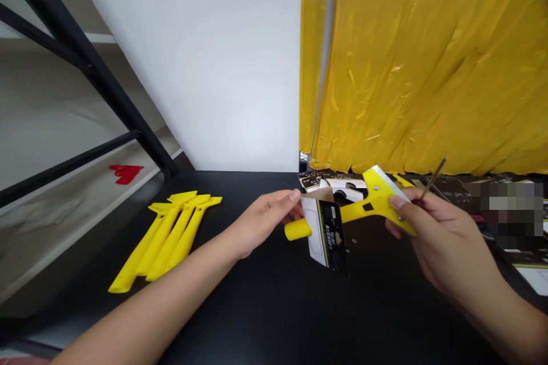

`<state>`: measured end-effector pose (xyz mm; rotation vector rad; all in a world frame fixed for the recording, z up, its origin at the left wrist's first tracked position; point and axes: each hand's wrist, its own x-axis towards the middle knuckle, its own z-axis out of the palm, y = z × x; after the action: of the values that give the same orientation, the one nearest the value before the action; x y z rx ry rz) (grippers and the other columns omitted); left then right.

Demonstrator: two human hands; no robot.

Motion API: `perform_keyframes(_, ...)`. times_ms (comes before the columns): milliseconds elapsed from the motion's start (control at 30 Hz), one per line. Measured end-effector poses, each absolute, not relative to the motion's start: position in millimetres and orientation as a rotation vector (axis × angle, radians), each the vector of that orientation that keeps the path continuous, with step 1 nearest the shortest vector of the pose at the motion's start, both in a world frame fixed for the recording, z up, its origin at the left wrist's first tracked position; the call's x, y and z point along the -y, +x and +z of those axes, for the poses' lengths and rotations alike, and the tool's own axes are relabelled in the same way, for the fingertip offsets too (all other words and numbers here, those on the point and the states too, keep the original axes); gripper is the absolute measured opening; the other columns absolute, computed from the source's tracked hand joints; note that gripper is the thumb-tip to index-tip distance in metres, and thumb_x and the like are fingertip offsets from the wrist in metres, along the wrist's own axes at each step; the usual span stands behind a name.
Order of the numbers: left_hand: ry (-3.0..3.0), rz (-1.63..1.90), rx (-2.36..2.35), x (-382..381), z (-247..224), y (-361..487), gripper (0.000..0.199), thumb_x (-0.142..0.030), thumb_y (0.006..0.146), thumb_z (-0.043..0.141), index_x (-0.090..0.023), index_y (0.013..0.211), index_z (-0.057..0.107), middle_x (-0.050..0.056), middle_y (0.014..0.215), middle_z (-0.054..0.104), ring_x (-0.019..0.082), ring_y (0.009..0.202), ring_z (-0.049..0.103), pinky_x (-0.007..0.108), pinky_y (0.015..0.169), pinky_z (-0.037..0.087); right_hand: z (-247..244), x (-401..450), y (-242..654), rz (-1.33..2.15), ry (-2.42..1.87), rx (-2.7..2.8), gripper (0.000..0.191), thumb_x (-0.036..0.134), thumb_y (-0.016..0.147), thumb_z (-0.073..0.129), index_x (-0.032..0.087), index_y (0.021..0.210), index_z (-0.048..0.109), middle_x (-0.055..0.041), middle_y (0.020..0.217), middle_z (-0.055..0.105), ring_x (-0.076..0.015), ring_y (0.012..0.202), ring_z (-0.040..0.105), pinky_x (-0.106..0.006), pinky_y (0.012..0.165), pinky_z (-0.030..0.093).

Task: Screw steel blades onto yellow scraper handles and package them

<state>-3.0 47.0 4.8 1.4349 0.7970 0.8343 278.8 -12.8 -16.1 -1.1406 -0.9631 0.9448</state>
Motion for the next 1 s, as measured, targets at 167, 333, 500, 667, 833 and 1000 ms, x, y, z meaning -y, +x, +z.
perform_keyframes(167,1.477,0.403,-0.626,-46.2,6.1,-6.8,0.035,-0.045,0.089,0.084,-0.022,0.115,0.080,0.007,0.105,0.077,0.018,0.083,0.070,0.032,0.081,0.057,-11.9,6.4,272.1,1.024,-1.082,0.873,0.026,0.041,0.078,0.092,0.025,0.079,0.073,-0.0005,0.084,0.058,-0.0158,0.072,0.046,-0.023,0.050,0.042)
perform_keyframes(333,1.385,0.268,-0.608,-45.0,-1.1,-3.5,0.028,-0.040,0.089,0.085,-0.023,0.111,0.080,0.006,0.105,0.079,0.016,0.083,0.075,0.029,0.079,0.060,-15.1,8.0,268.4,1.082,-1.102,0.889,0.028,0.044,0.080,0.091,0.024,0.080,0.072,0.0007,0.078,0.054,-0.0144,0.067,0.043,-0.024,0.050,0.042)
perform_keyframes(500,1.260,0.281,-0.648,-43.0,-6.9,0.3,0.029,-0.042,0.087,0.087,-0.021,0.104,0.078,0.005,0.092,0.079,0.014,0.073,0.076,0.025,0.071,0.059,-19.6,10.2,265.6,1.154,-1.148,0.985,0.032,0.051,0.086,0.085,0.023,0.083,0.070,0.0027,0.076,0.051,-0.0119,0.062,0.044,-0.024,0.053,0.041)
perform_keyframes(667,1.236,0.281,-0.673,-39.6,-2.8,1.8,0.032,-0.045,0.089,0.084,-0.019,0.105,0.075,0.005,0.093,0.077,0.011,0.060,0.071,0.021,0.058,0.056,-20.3,10.6,263.5,1.235,-1.169,1.063,0.040,0.060,0.086,0.083,0.022,0.084,0.070,0.0028,0.073,0.050,-0.0116,0.059,0.041,-0.023,0.049,0.042)
perform_keyframes(833,1.281,0.322,-0.649,-38.1,3.1,2.5,0.030,-0.044,0.092,0.080,-0.017,0.105,0.074,0.003,0.089,0.075,0.003,0.043,0.050,0.016,0.039,0.036,-16.6,8.9,265.7,1.186,-1.151,0.978,0.040,0.058,0.085,0.083,0.023,0.103,0.077,-0.0020,0.088,0.060,-0.0135,0.065,0.047,-0.023,0.048,0.042)
perform_keyframes(1000,1.258,0.360,-0.672,-37.9,2.3,2.9,0.025,-0.040,0.094,0.078,-0.018,0.105,0.072,0.003,0.091,0.075,0.003,0.042,0.048,0.017,0.038,0.035,-16.0,7.4,269.5,1.202,-1.141,0.949,0.035,0.051,0.084,0.086,0.024,0.103,0.076,0.0015,0.085,0.055,-0.0095,0.060,0.042,-0.022,0.050,0.040)
